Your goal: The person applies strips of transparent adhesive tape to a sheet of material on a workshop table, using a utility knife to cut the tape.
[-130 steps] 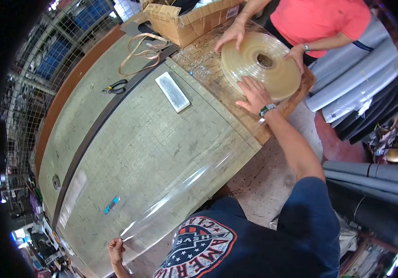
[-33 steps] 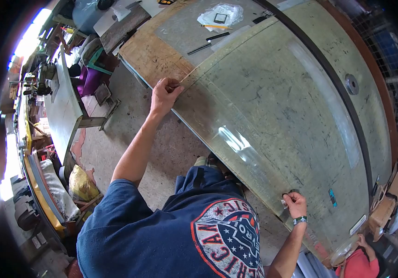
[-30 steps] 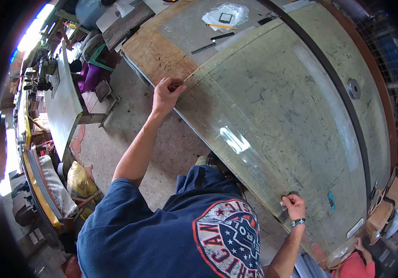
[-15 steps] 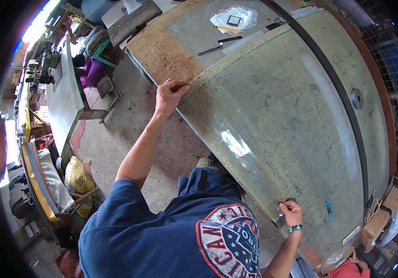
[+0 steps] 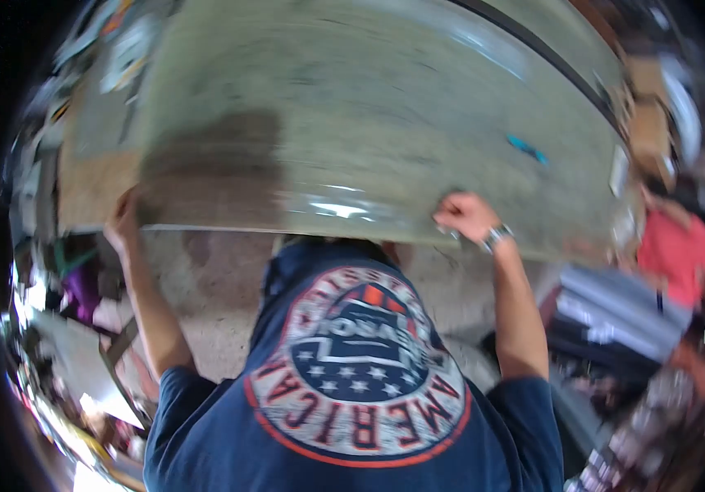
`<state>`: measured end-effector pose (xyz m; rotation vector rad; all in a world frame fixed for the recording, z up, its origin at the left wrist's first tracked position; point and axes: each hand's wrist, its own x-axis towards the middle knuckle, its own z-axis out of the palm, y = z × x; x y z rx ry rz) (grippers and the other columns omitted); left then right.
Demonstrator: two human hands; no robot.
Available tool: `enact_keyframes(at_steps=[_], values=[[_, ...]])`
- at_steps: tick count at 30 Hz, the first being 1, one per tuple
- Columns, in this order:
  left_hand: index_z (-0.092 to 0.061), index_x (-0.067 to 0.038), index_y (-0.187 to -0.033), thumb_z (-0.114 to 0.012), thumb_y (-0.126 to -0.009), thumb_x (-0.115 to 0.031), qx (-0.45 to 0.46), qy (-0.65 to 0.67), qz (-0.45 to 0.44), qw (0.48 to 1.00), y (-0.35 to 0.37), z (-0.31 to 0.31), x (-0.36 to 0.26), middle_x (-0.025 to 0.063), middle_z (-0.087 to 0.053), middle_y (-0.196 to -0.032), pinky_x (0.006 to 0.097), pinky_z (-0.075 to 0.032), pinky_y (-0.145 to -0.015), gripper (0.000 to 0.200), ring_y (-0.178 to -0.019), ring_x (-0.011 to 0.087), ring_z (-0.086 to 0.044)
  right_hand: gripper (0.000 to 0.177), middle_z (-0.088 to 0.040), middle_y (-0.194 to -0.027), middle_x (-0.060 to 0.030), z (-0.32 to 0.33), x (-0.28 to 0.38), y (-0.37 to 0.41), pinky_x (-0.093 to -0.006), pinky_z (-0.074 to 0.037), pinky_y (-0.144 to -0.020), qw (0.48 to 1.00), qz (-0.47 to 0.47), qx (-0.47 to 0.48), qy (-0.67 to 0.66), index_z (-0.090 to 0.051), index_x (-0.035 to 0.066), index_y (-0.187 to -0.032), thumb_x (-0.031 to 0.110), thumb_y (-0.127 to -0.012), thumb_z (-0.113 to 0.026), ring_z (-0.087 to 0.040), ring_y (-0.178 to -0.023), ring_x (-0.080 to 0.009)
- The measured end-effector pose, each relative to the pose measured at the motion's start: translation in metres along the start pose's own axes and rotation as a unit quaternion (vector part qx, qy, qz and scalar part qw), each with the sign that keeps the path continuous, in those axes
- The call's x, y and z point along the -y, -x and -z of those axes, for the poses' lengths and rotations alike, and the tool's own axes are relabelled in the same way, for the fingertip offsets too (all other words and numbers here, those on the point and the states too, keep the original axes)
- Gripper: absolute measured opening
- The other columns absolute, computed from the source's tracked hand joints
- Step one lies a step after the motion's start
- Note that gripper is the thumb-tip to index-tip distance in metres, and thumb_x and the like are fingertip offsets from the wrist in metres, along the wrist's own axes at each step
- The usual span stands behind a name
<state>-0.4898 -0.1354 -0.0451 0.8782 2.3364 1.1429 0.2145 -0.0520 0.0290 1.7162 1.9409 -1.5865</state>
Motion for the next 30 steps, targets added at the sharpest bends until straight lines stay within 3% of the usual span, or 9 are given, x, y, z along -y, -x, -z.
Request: enact_keyframes(at_steps=[2,3,8,16,30], values=[[-0.078,0.000,-0.118,-0.080,-0.093,-0.019,0.020,0.010,-0.025,0.999,-0.005,0.008,0.008,0.0068,-0.077,-0.107,0.0276,-0.052,-0.094,0.031,-0.102,0.0143,-0.068,0.022,-0.072,-0.078,-0.0065,0.010,0.000,0.013,-0.0330,-0.051,-0.066,0.998,-0.052,-0.020,-0.001,-0.073,0.004,-0.090,0.025,-0.088,-0.080,-0.064,-0.071,-0.0145],[-0.078,0.001,-0.115,-0.081,-0.092,-0.020,0.015,0.028,0.004,1.000,-0.005,0.010,0.009,0.0080,-0.077,-0.108,0.0276,-0.051,-0.095,0.031,-0.103,0.0151,-0.067,0.022,-0.072,-0.078,-0.0062,0.013,-0.012,0.023,-0.0329,-0.052,-0.067,0.998,-0.051,-0.038,-0.001,-0.073,0.004,-0.090,0.025,-0.088,-0.080,-0.064,-0.071,-0.0142],[-0.079,0.000,-0.109,-0.085,-0.089,-0.020,0.001,0.059,-0.003,0.998,-0.009,0.007,0.017,0.0069,-0.078,-0.103,0.0272,-0.051,-0.092,0.029,-0.096,0.0131,-0.067,0.023,-0.072,-0.077,-0.0057,0.022,-0.065,0.030,-0.0336,-0.052,-0.068,0.995,-0.051,-0.078,-0.021,-0.072,0.003,-0.087,0.025,-0.087,-0.081,-0.064,-0.071,-0.0140],[-0.079,0.001,-0.110,-0.084,-0.090,-0.021,0.004,0.064,-0.004,0.998,-0.015,0.007,0.023,0.0073,-0.078,-0.105,0.0272,-0.052,-0.092,0.029,-0.096,0.0136,-0.067,0.025,-0.071,-0.076,-0.0059,0.020,-0.070,0.032,-0.0354,-0.051,-0.066,0.995,-0.014,-0.102,-0.004,-0.071,0.004,-0.087,0.026,-0.086,-0.082,-0.063,-0.068,-0.0161],[-0.079,0.001,-0.111,-0.083,-0.091,-0.021,0.012,0.079,0.011,0.997,-0.032,0.011,0.048,0.0078,-0.077,-0.106,0.0278,-0.052,-0.092,0.029,-0.096,0.0149,-0.067,0.026,-0.075,-0.078,-0.0086,0.027,-0.069,0.039,-0.0370,-0.053,-0.068,0.992,-0.043,-0.112,0.045,-0.072,0.005,-0.085,0.028,-0.085,-0.084,-0.069,-0.070,-0.0195]])
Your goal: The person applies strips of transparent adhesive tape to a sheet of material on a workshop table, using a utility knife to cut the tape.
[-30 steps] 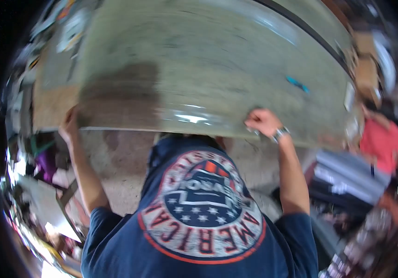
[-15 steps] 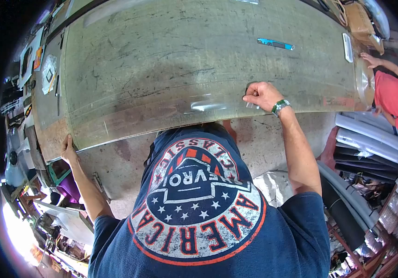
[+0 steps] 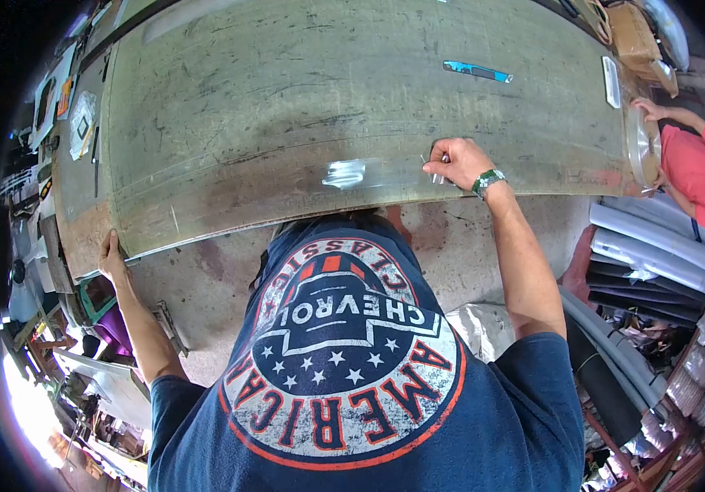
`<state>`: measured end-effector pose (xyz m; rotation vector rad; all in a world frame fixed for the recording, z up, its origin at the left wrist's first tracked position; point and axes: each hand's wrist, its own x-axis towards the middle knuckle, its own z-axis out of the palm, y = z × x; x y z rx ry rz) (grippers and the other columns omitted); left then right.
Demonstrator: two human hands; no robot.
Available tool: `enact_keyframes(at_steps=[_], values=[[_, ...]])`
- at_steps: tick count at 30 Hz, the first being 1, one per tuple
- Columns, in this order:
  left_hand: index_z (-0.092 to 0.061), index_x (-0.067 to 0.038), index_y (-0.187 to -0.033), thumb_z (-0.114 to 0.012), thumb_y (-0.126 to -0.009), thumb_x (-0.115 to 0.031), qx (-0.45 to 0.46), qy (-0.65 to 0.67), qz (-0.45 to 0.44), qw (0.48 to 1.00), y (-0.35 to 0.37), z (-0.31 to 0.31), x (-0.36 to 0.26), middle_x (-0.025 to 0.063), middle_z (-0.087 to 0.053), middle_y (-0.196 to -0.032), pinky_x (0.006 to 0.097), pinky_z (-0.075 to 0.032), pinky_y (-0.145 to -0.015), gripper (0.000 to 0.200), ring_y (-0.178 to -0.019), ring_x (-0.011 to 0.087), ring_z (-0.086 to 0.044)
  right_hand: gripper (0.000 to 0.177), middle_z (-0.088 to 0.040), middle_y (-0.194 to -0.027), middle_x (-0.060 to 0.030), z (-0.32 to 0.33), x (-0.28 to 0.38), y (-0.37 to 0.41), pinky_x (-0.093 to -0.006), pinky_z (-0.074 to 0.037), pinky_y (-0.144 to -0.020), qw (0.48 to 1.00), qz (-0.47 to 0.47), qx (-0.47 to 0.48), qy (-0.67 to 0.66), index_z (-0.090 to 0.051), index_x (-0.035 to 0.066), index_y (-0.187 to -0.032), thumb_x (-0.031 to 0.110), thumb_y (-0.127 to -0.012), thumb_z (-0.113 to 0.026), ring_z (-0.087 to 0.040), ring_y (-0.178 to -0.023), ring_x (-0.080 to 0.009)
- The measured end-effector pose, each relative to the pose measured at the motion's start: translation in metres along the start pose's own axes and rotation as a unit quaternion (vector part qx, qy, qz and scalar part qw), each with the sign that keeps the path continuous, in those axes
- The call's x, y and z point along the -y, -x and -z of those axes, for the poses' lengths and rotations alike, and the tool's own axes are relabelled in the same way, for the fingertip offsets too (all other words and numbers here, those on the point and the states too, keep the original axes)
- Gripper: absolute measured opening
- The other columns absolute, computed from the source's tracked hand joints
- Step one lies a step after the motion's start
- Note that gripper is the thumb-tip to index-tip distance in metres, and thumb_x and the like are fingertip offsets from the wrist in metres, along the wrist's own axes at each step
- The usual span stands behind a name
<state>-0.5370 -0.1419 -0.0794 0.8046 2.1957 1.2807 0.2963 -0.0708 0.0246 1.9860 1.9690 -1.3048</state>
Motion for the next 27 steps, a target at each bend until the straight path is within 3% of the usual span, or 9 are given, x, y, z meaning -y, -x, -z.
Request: enact_keyframes(at_steps=[8,11,14,27], values=[[-0.078,0.001,-0.112,-0.083,-0.091,-0.021,0.009,0.000,0.002,1.000,-0.004,0.001,0.003,0.0077,-0.077,-0.105,0.0279,-0.052,-0.091,0.031,-0.096,0.0152,-0.068,0.029,-0.074,-0.078,-0.0092,0.003,0.006,0.002,-0.0377,-0.053,-0.067,0.999,-0.025,0.001,0.030,-0.071,0.005,-0.085,0.031,-0.085,-0.084,-0.069,-0.071,-0.0200],[-0.077,0.001,-0.115,-0.083,-0.091,-0.021,0.009,0.000,-0.007,1.000,-0.004,0.000,0.003,0.0073,-0.076,-0.104,0.0272,-0.055,-0.082,0.034,-0.091,0.0147,-0.068,0.031,-0.074,-0.077,-0.0092,0.002,0.002,0.000,-0.0376,-0.052,-0.067,0.999,-0.020,-0.012,0.034,-0.071,0.005,-0.084,0.033,-0.084,-0.085,-0.069,-0.070,-0.0198],[-0.078,0.001,-0.111,-0.083,-0.091,-0.021,0.001,-0.008,-0.002,1.000,-0.001,-0.002,-0.002,0.0076,-0.077,-0.104,0.0277,-0.053,-0.089,0.030,-0.094,0.0149,-0.068,0.033,-0.074,-0.077,-0.0088,0.002,-0.001,-0.002,-0.0378,-0.052,-0.066,0.999,-0.023,-0.010,0.028,-0.071,0.006,-0.084,0.035,-0.082,-0.087,-0.068,-0.070,-0.0195],[-0.079,0.000,-0.109,-0.082,-0.092,-0.021,-0.010,0.009,-0.019,1.000,0.005,-0.009,-0.004,0.0062,-0.077,-0.101,0.0279,-0.053,-0.085,0.026,-0.091,0.0138,-0.067,0.044,-0.067,-0.069,-0.0068,0.003,-0.004,-0.004,-0.0380,-0.046,-0.060,0.996,-0.030,-0.045,0.070,-0.061,0.007,-0.078,0.038,-0.074,-0.092,-0.060,-0.064,-0.0201]])
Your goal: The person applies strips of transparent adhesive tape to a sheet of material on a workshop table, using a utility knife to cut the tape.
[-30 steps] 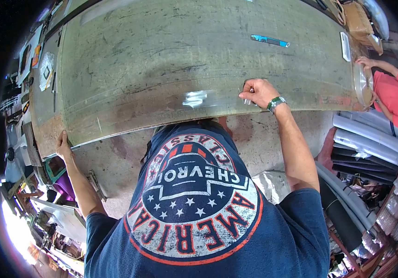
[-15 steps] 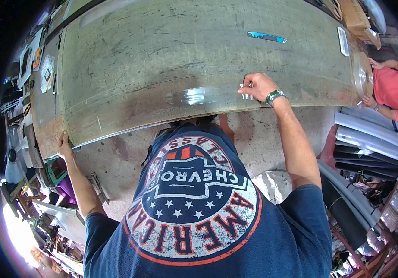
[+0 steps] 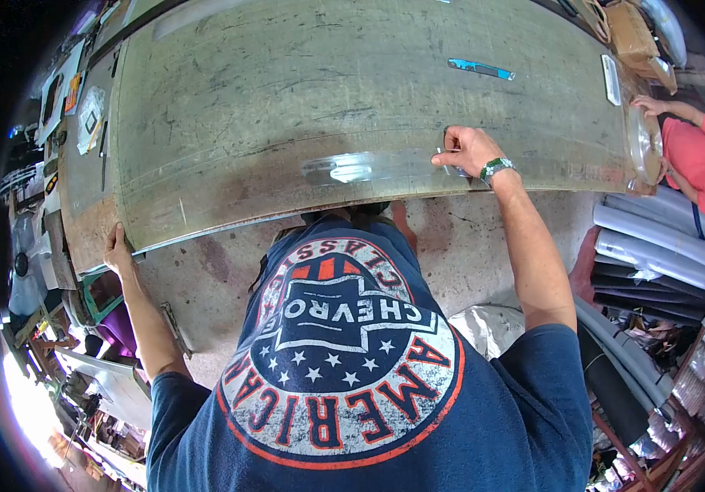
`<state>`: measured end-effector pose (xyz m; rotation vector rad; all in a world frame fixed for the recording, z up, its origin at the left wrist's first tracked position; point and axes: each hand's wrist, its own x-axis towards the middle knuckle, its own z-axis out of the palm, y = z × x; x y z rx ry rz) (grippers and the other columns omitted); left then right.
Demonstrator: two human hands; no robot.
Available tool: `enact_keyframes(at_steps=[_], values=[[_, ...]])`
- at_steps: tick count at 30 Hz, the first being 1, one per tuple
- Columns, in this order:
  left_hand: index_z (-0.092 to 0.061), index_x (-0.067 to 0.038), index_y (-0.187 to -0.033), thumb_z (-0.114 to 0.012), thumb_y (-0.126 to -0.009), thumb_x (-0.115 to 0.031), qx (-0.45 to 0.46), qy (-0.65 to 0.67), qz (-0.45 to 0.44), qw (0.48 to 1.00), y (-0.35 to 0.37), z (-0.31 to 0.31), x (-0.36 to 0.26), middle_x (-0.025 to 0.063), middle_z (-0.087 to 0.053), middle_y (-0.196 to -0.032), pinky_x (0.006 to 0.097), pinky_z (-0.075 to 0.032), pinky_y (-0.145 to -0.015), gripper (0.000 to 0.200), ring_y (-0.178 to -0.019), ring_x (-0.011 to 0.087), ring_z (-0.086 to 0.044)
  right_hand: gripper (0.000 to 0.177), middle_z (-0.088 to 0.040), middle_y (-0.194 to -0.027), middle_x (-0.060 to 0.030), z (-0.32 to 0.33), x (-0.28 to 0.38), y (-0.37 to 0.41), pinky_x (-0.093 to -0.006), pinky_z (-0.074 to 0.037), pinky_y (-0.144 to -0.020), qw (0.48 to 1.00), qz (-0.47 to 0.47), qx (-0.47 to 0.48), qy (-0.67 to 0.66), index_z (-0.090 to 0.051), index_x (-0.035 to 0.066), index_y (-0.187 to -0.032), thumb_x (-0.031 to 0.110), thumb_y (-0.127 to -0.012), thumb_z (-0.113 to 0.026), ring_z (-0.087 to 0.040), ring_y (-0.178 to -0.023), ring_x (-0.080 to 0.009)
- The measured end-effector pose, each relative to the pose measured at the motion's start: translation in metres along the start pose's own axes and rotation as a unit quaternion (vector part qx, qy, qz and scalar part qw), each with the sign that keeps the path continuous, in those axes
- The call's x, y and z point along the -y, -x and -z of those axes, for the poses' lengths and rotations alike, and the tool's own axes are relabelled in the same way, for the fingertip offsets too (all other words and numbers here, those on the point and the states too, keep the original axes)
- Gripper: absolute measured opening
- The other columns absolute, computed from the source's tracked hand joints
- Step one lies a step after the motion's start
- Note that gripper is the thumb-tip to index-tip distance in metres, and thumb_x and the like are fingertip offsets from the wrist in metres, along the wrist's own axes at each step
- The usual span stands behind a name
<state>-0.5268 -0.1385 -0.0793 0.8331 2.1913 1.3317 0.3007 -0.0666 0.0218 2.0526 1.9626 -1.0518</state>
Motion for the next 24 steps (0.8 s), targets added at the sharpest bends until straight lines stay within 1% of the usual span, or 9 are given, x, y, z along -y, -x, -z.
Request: enact_keyframes(at_steps=[11,15,16,19,20,21,22,23,24], values=[[-0.074,-0.001,-0.110,-0.071,-0.099,-0.021,-0.056,-0.098,-0.092,0.989,0.010,-0.018,0.012,0.0018,-0.069,-0.091,0.0269,-0.050,-0.077,0.023,-0.081,0.0117,-0.060,0.046,-0.064,-0.067,-0.0046,0.005,0.005,-0.001,-0.0370,-0.045,-0.059,1.000,0.003,0.015,0.009,-0.058,0.007,-0.077,0.037,-0.075,-0.092,-0.056,-0.061,-0.0185],[-0.073,-0.001,-0.109,-0.068,-0.101,-0.024,-0.032,-0.103,-0.145,0.984,0.010,-0.012,0.006,0.0029,-0.069,-0.096,0.0287,-0.049,-0.081,0.025,-0.089,0.0129,-0.060,0.046,-0.064,-0.067,-0.0056,0.005,0.000,-0.003,-0.0383,-0.046,-0.060,1.000,0.015,0.020,0.006,-0.058,0.007,-0.078,0.037,-0.076,-0.092,-0.057,-0.062,-0.0202],[-0.073,0.000,-0.109,-0.068,-0.100,-0.029,-0.020,-0.042,-0.060,0.997,0.003,-0.007,0.003,0.0071,-0.070,-0.099,0.0322,-0.050,-0.086,0.031,-0.093,0.0175,-0.062,0.046,-0.064,-0.068,-0.0063,0.004,0.001,-0.003,-0.0387,-0.046,-0.060,1.000,0.011,0.020,-0.003,-0.058,0.007,-0.078,0.038,-0.076,-0.092,-0.058,-0.062,-0.0212],[-0.071,0.002,-0.114,-0.069,-0.099,-0.035,-0.212,-0.212,-0.130,0.945,0.017,-0.022,-0.045,0.0133,-0.072,-0.103,0.0366,-0.052,-0.090,0.040,-0.096,0.0242,-0.065,0.046,-0.065,-0.069,-0.0085,0.008,0.004,-0.005,-0.0400,-0.047,-0.062,1.000,0.019,0.013,0.002,-0.058,0.006,-0.080,0.039,-0.076,-0.091,-0.059,-0.064,-0.0243],[-0.068,0.004,-0.120,-0.072,-0.097,-0.040,-0.205,-0.198,-0.201,0.937,0.035,-0.045,-0.078,0.0184,-0.071,-0.110,0.0409,-0.053,-0.093,0.050,-0.100,0.0297,-0.066,0.047,-0.065,-0.070,-0.0092,0.009,0.003,-0.001,-0.0405,-0.048,-0.063,0.999,0.024,0.018,0.011,-0.058,0.006,-0.080,0.039,-0.076,-0.091,-0.060,-0.064,-0.0253],[-0.066,0.005,-0.123,-0.074,-0.095,-0.039,-0.150,-0.242,-0.234,0.929,0.053,-0.077,-0.111,0.0198,-0.070,-0.115,0.0414,-0.053,-0.095,0.053,-0.107,0.0303,-0.067,0.047,-0.066,-0.071,-0.0098,0.008,0.000,0.002,-0.0408,-0.048,-0.064,0.999,0.031,0.020,0.012,-0.058,0.006,-0.080,0.040,-0.076,-0.091,-0.060,-0.065,-0.0262],[-0.069,0.001,-0.122,-0.076,-0.093,-0.037,-0.052,-0.206,-0.230,0.950,0.112,-0.131,-0.175,0.0196,-0.070,-0.119,0.0429,-0.052,-0.098,0.049,-0.112,0.0313,-0.067,0.048,-0.066,-0.072,-0.0104,0.007,-0.003,0.002,-0.0412,-0.049,-0.064,0.999,0.041,0.016,0.012,-0.059,0.006,-0.081,0.040,-0.075,-0.091,-0.061,-0.066,-0.0271],[-0.069,-0.003,-0.126,-0.078,-0.093,-0.031,0.079,-0.236,-0.220,0.943,0.174,-0.179,-0.237,0.0177,-0.068,-0.129,0.0435,-0.049,-0.104,0.044,-0.120,0.0300,-0.063,0.048,-0.067,-0.073,-0.0110,0.007,-0.005,-0.003,-0.0416,-0.049,-0.065,0.999,0.053,0.009,0.010,-0.059,0.006,-0.081,0.041,-0.075,-0.091,-0.062,-0.067,-0.0280],[-0.070,-0.011,-0.127,-0.080,-0.089,-0.028,0.182,-0.270,-0.282,0.903,0.229,-0.220,-0.279,0.0126,-0.066,-0.136,0.0454,-0.046,-0.109,0.043,-0.127,0.0321,-0.059,0.050,-0.068,-0.075,-0.0118,0.005,-0.009,-0.006,-0.0423,-0.051,-0.068,0.999,0.053,0.008,0.012,-0.059,0.006,-0.082,0.044,-0.074,-0.091,-0.064,-0.069,-0.0290]])
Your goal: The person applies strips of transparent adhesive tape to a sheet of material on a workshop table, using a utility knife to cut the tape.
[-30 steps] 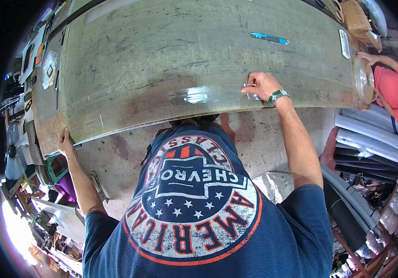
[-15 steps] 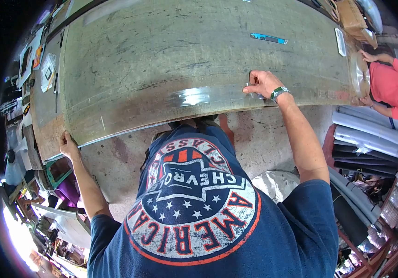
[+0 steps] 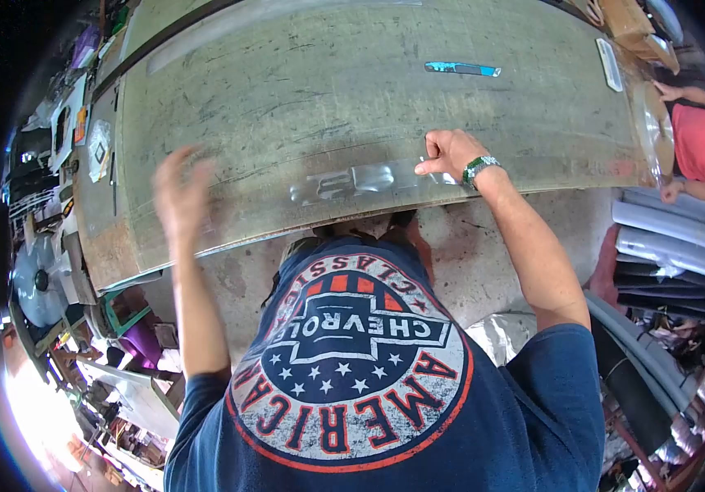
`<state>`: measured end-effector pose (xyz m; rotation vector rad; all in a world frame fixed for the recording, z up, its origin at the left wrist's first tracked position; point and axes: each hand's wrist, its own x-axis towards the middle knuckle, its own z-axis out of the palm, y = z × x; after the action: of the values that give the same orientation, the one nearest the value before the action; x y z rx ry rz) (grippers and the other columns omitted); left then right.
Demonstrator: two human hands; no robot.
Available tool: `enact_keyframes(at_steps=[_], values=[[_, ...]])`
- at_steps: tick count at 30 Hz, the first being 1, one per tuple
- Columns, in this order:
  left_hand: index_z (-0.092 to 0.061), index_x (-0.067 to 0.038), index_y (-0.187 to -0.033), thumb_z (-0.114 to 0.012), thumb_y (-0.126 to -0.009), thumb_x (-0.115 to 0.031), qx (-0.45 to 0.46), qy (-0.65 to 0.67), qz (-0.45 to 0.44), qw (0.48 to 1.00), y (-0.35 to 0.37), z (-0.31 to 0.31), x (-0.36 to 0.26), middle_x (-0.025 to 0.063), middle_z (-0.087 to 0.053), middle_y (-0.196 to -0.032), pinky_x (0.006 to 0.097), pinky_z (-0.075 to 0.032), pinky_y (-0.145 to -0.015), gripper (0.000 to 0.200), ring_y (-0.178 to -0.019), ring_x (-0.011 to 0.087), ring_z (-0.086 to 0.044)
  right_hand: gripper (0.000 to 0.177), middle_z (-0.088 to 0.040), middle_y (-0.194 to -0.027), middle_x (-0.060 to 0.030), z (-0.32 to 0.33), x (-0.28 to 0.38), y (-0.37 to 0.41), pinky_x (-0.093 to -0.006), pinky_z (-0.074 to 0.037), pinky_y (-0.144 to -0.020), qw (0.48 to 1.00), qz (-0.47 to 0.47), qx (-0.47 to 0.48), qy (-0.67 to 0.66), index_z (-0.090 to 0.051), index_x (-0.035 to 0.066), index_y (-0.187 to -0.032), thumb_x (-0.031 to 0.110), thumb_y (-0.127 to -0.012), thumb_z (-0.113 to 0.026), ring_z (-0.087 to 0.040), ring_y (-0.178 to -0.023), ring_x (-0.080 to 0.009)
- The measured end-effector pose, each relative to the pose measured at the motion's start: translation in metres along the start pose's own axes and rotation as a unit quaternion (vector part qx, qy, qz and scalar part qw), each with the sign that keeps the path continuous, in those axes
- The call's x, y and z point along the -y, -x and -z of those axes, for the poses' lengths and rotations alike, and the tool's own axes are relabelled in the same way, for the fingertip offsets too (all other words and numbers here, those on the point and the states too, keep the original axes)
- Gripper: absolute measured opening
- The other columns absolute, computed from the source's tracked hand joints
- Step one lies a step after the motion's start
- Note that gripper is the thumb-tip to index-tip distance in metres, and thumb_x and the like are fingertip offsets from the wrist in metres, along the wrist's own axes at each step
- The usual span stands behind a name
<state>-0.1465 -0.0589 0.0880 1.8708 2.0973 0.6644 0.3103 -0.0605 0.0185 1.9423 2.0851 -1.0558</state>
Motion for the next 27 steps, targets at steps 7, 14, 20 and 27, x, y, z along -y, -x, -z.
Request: enact_keyframes(at_steps=[7,14,20,27], values=[[-0.076,-0.027,-0.121,-0.083,-0.079,-0.017,0.374,0.108,-0.417,0.822,-0.001,-0.156,-0.144,0.0069,-0.036,-0.167,0.0544,-0.023,-0.126,0.044,-0.154,0.0388,-0.025,0.051,-0.073,-0.085,-0.0158,-0.002,-0.003,0.000,-0.0458,-0.054,-0.074,1.000,-0.010,-0.004,-0.017,-0.064,0.006,-0.087,0.046,-0.072,-0.092,-0.071,-0.084,-0.0355],[-0.076,-0.038,-0.122,-0.084,-0.076,-0.020,0.426,0.016,-0.440,0.790,-0.011,-0.174,-0.144,0.0055,-0.025,-0.172,0.0600,-0.012,-0.129,0.050,-0.159,0.0407,-0.011,0.053,-0.073,-0.083,-0.0147,-0.008,-0.006,0.004,-0.0439,-0.055,-0.074,0.999,0.007,-0.043,-0.016,-0.068,0.005,-0.093,0.050,-0.072,-0.089,-0.072,-0.084,-0.0349],[-0.077,-0.036,-0.121,-0.087,-0.075,-0.023,0.428,0.021,-0.445,0.786,-0.014,-0.177,-0.140,0.0047,-0.021,-0.173,0.0620,-0.012,-0.128,0.049,-0.159,0.0430,-0.007,0.056,-0.074,-0.086,-0.0151,0.003,-0.009,0.009,-0.0460,-0.055,-0.075,0.999,0.016,-0.036,0.005,-0.069,0.006,-0.094,0.056,-0.073,-0.085,-0.072,-0.087,-0.0365],[-0.078,-0.036,-0.120,-0.087,-0.074,-0.024,0.439,0.028,-0.438,0.784,-0.016,-0.175,-0.142,0.0035,-0.019,-0.174,0.0623,-0.008,-0.129,0.049,-0.160,0.0409,-0.003,0.040,-0.072,-0.097,-0.0167,0.040,-0.061,0.014,-0.0488,-0.054,-0.083,0.987,0.031,-0.156,0.015,-0.069,0.006,-0.098,0.045,-0.088,-0.076,-0.068,-0.096,-0.0389]])
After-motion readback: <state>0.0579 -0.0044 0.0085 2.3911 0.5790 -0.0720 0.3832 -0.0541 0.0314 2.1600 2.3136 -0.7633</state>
